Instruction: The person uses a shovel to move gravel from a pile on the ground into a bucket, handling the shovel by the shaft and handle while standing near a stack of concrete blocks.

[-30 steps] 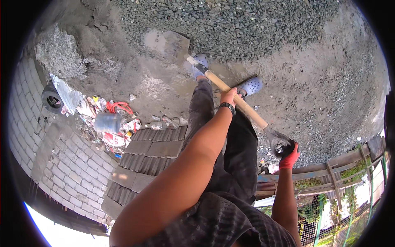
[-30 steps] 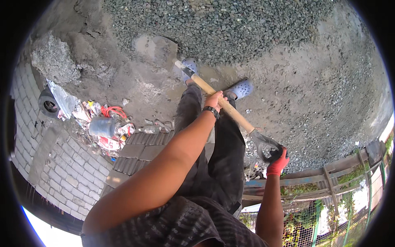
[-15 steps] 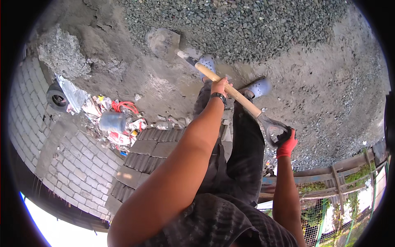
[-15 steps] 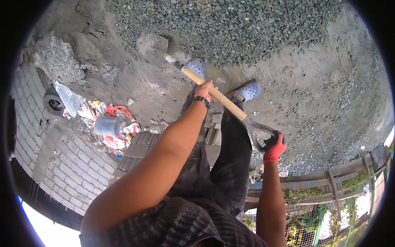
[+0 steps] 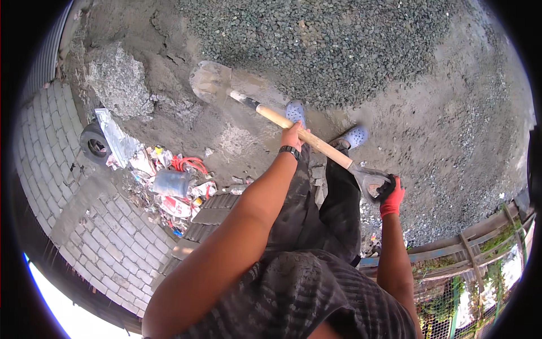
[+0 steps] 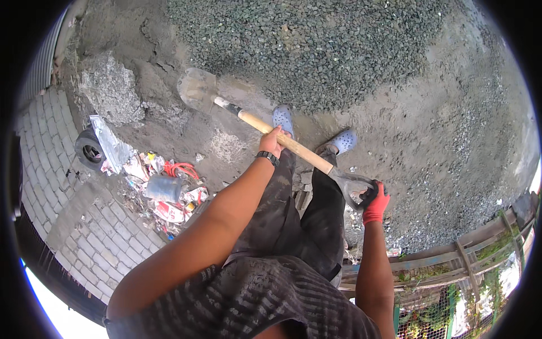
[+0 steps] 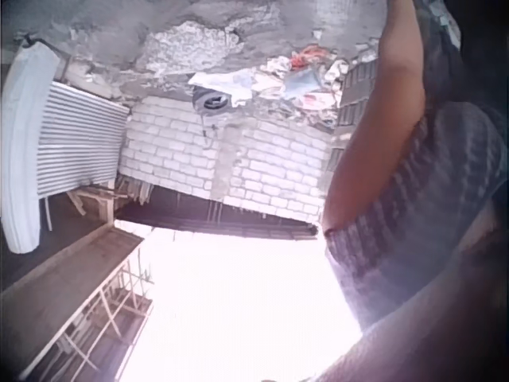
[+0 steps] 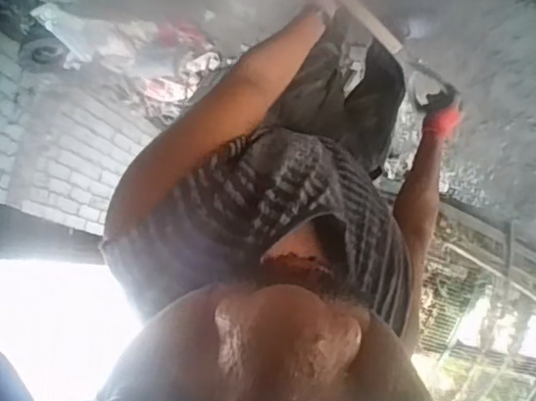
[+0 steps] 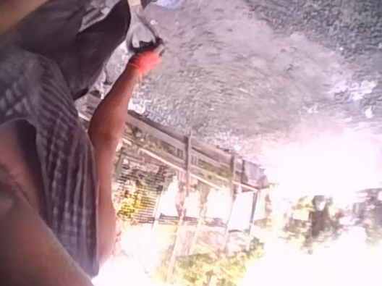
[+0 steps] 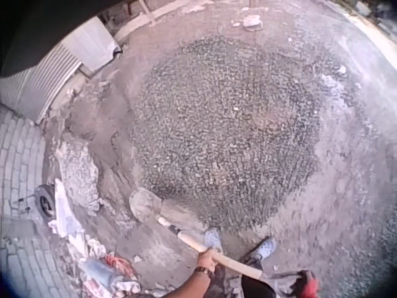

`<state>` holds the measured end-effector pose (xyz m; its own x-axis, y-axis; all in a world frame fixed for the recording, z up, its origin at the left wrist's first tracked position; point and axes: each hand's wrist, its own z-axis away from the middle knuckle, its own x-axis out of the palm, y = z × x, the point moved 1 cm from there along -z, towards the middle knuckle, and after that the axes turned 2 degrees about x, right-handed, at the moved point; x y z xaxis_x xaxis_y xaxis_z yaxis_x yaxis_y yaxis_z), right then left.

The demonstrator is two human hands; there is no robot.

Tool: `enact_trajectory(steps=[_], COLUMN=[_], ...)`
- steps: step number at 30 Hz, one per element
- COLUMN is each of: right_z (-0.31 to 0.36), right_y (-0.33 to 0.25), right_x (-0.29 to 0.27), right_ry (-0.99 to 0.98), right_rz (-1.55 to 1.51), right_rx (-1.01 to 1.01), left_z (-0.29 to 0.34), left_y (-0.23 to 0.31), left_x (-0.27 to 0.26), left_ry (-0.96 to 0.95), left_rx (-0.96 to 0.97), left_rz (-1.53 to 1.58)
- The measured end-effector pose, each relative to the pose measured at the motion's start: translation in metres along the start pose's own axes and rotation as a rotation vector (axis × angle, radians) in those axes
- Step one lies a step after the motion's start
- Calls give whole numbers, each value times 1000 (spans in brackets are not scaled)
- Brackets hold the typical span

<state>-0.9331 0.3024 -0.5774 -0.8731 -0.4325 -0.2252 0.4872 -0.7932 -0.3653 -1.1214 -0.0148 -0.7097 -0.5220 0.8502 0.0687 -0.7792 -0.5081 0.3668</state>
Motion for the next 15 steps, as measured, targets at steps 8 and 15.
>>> enact_trajectory(steps=[8, 15], right_z=[135, 243], right_y=[-42, -69], right_x=[-14, -36], right_ry=[-117, -83], right_rz=[-22, -76], right_rx=[-98, -148], left_z=[150, 266], left_y=[108, 172], left_x=[7, 19], left_ry=[-133, -327], left_rx=[-90, -108], left_rz=[-129, -263])
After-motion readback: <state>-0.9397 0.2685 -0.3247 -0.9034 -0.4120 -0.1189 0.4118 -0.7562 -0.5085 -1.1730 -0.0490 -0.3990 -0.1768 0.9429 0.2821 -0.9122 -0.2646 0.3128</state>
